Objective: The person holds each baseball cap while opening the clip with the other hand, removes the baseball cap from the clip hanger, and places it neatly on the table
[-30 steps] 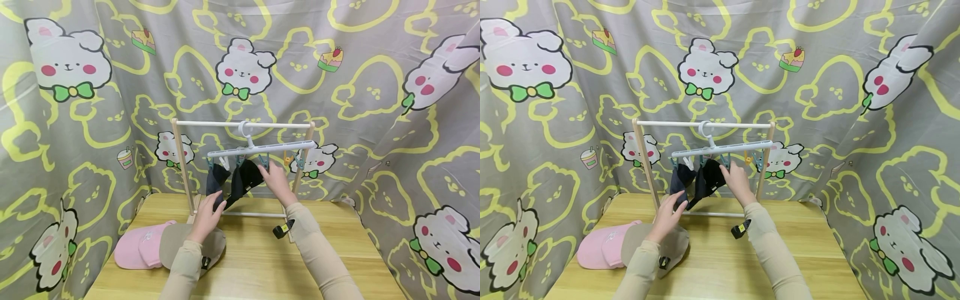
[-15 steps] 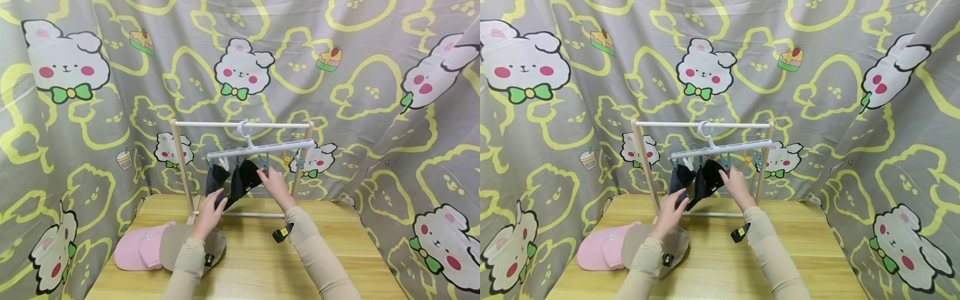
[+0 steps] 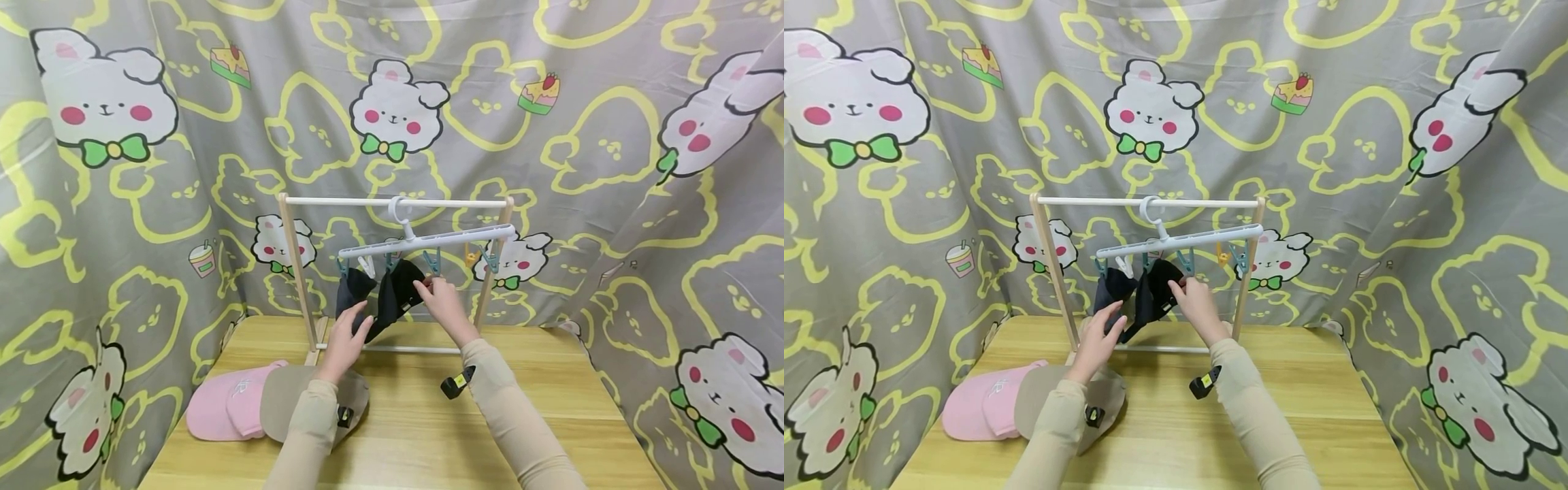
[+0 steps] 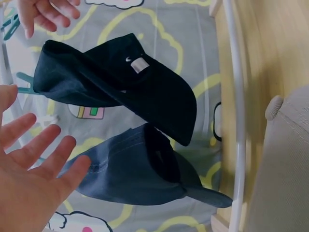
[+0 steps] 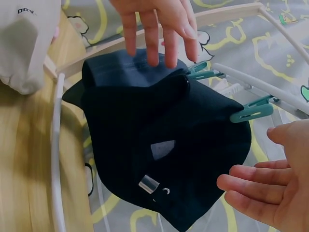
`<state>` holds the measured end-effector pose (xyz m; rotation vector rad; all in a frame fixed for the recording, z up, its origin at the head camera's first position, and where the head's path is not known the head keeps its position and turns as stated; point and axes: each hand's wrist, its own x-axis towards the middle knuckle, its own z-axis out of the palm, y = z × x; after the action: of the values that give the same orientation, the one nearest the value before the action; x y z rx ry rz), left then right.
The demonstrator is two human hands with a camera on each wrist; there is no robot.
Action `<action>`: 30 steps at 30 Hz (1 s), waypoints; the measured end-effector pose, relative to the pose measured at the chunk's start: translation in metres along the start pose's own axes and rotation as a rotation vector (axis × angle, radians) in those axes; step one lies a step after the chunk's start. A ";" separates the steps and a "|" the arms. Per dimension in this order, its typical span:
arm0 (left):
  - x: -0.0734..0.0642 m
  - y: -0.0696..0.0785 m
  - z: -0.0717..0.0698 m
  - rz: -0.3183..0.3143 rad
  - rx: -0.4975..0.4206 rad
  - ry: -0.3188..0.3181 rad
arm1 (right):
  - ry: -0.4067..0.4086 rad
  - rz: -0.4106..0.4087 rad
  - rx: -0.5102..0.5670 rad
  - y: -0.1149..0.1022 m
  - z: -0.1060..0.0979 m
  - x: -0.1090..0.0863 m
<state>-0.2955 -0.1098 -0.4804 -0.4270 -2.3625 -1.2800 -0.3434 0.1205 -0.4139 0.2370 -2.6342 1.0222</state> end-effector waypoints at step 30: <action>0.021 -0.003 0.001 -0.009 -0.042 0.001 | -0.063 0.031 0.103 -0.021 0.013 0.015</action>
<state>-0.3150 -0.1091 -0.4722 -0.4291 -2.3428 -1.3350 -0.3547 0.0957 -0.4053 0.2557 -2.6517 1.1806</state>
